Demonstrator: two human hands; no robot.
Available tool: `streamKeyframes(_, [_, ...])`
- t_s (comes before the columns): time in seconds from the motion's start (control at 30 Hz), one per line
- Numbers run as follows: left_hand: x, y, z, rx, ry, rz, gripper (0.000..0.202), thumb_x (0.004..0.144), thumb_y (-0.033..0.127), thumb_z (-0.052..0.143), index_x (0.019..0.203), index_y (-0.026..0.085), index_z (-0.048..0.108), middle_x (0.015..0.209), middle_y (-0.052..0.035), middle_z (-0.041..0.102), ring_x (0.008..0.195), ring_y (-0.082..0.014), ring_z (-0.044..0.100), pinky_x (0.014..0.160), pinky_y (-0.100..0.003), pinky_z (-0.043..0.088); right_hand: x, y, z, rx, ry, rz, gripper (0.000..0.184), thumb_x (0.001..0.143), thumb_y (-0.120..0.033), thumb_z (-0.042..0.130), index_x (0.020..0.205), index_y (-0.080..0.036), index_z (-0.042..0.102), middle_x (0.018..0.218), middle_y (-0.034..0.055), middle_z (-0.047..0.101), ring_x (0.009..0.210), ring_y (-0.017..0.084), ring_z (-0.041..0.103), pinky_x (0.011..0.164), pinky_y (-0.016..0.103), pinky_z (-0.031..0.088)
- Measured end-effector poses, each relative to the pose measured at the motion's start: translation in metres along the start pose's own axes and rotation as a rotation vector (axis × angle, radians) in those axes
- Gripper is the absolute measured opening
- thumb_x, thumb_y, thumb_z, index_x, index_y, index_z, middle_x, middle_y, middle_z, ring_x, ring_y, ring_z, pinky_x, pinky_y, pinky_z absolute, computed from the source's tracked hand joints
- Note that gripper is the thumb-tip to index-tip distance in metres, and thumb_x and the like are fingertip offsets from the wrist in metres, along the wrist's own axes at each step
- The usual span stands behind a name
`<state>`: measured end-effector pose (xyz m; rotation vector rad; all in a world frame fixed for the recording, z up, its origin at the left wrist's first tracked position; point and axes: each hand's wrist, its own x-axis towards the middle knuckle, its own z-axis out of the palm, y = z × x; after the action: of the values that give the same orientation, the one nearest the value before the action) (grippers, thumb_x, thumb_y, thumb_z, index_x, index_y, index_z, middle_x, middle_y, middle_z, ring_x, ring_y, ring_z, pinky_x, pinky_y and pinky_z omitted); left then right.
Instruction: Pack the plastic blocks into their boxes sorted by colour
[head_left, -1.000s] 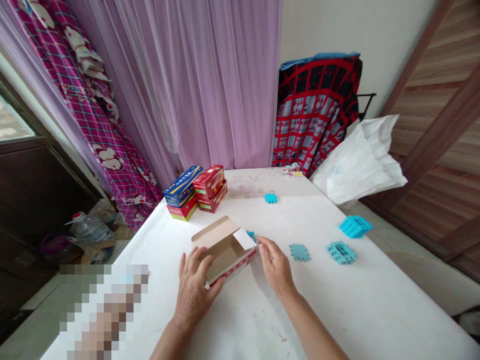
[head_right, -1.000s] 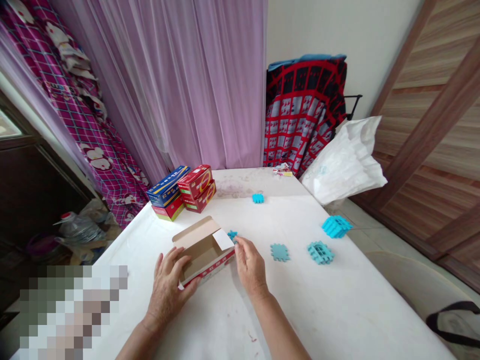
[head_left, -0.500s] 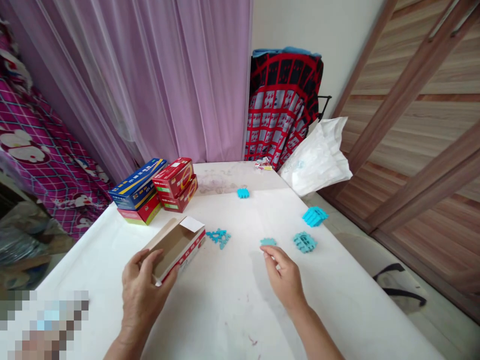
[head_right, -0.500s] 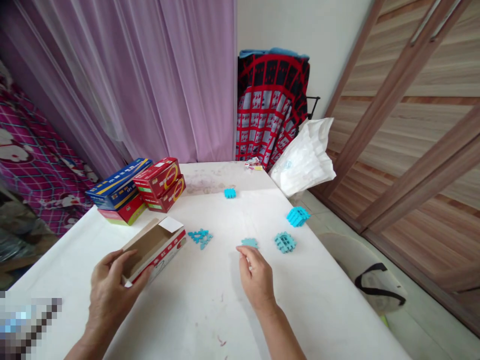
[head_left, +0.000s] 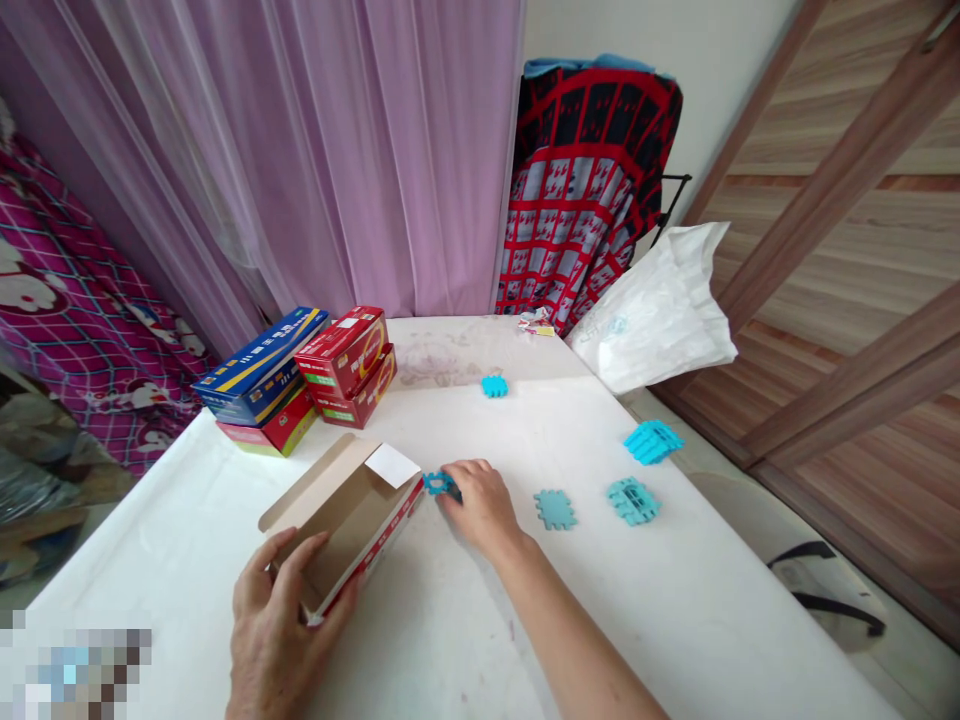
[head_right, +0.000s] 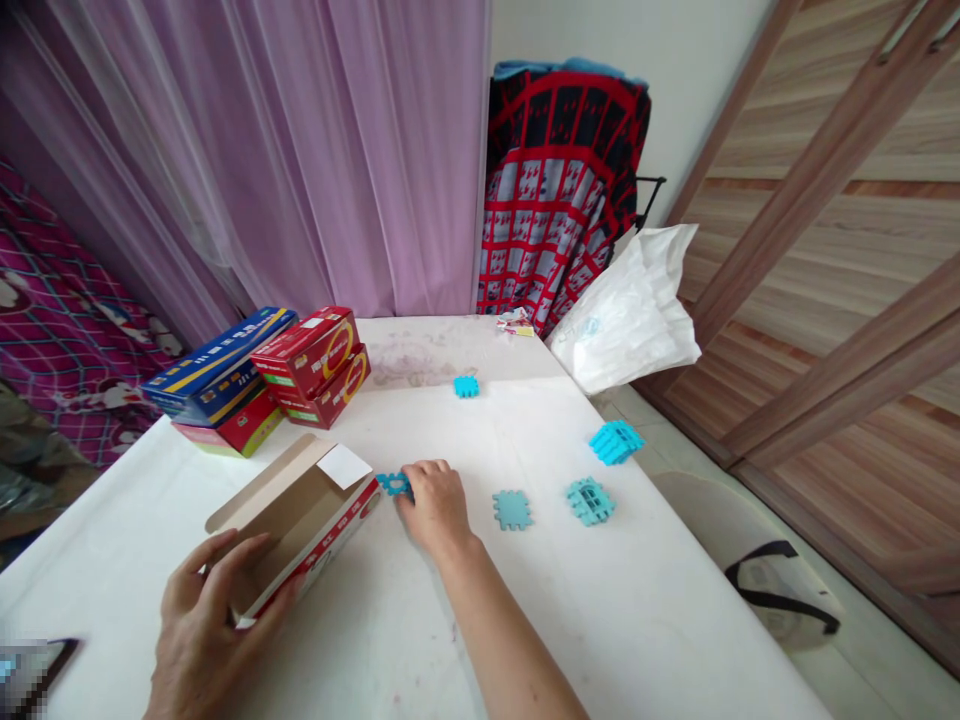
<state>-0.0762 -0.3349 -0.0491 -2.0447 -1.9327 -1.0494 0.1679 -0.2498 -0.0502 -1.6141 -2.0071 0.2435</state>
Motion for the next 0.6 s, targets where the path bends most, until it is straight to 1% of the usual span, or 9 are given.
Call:
streamKeyframes(0.1, [-0.003, 0.000, 0.002, -0.023, 0.006, -0.039, 0.041, 0.079, 0.048, 0.058, 0.115, 0.028, 0.056, 0.134, -0.0086, 0.047, 0.120, -0.0299, 0.051, 0.098, -0.047, 0.048, -0.002, 0.010, 0.007, 0.042, 0.030, 0.036, 0.020, 0.081, -0.022, 0.066, 0.101, -0.025, 0.071, 0.101, 0.0042, 0.073, 0.097, 0.021, 0.062, 0.086, 0.032, 0.046])
streamKeyframes(0.23, [-0.007, -0.002, 0.005, -0.031, 0.019, -0.041, 0.039, 0.081, 0.050, 0.056, 0.114, 0.029, 0.057, 0.135, -0.0075, 0.047, 0.120, -0.0296, 0.051, 0.098, -0.047, 0.048, -0.004, 0.026, 0.014, 0.129, 0.094, 0.100, 0.015, 0.084, -0.024, 0.063, 0.098, -0.025, 0.071, 0.095, 0.0032, 0.073, 0.090, 0.019, 0.064, 0.082, 0.029, 0.046])
streamKeyframes(0.33, [-0.008, -0.004, 0.006, -0.037, 0.014, -0.041, 0.039, 0.081, 0.050, 0.057, 0.114, 0.029, 0.056, 0.135, -0.0075, 0.046, 0.121, -0.0294, 0.051, 0.097, -0.047, 0.049, -0.007, 0.033, 0.014, 0.185, 0.179, 0.161, 0.014, 0.086, -0.025, 0.061, 0.096, -0.022, 0.069, 0.090, 0.0035, 0.072, 0.081, 0.017, 0.064, 0.077, 0.027, 0.047])
streamKeyframes(0.43, [-0.009, -0.005, 0.005, -0.052, 0.003, -0.072, 0.039, 0.079, 0.049, 0.058, 0.114, 0.030, 0.056, 0.136, -0.0068, 0.046, 0.121, -0.0293, 0.051, 0.098, -0.047, 0.048, -0.015, 0.030, 0.011, 0.167, 0.258, 0.182, 0.012, 0.086, -0.025, 0.059, 0.093, -0.021, 0.067, 0.087, 0.0037, 0.069, 0.077, 0.017, 0.062, 0.074, 0.027, 0.047])
streamKeyframes(0.5, [-0.010, -0.006, 0.005, -0.049, -0.014, -0.087, 0.039, 0.078, 0.047, 0.060, 0.114, 0.031, 0.056, 0.136, -0.0068, 0.046, 0.120, -0.0297, 0.052, 0.098, -0.048, 0.048, -0.021, 0.022, 0.009, 0.111, 0.240, 0.143, 0.010, 0.083, -0.025, 0.061, 0.092, -0.021, 0.066, 0.088, 0.0038, 0.068, 0.082, 0.018, 0.062, 0.077, 0.029, 0.046])
streamKeyframes(0.6, [-0.009, -0.004, 0.006, -0.041, -0.010, -0.086, 0.041, 0.079, 0.046, 0.059, 0.116, 0.032, 0.055, 0.135, -0.0073, 0.046, 0.119, -0.0304, 0.052, 0.096, -0.048, 0.049, -0.026, 0.009, 0.008, -0.006, 0.176, 0.109, 0.020, 0.076, -0.029, 0.069, 0.095, -0.022, 0.064, 0.093, 0.0047, 0.067, 0.092, 0.023, 0.059, 0.081, 0.034, 0.043])
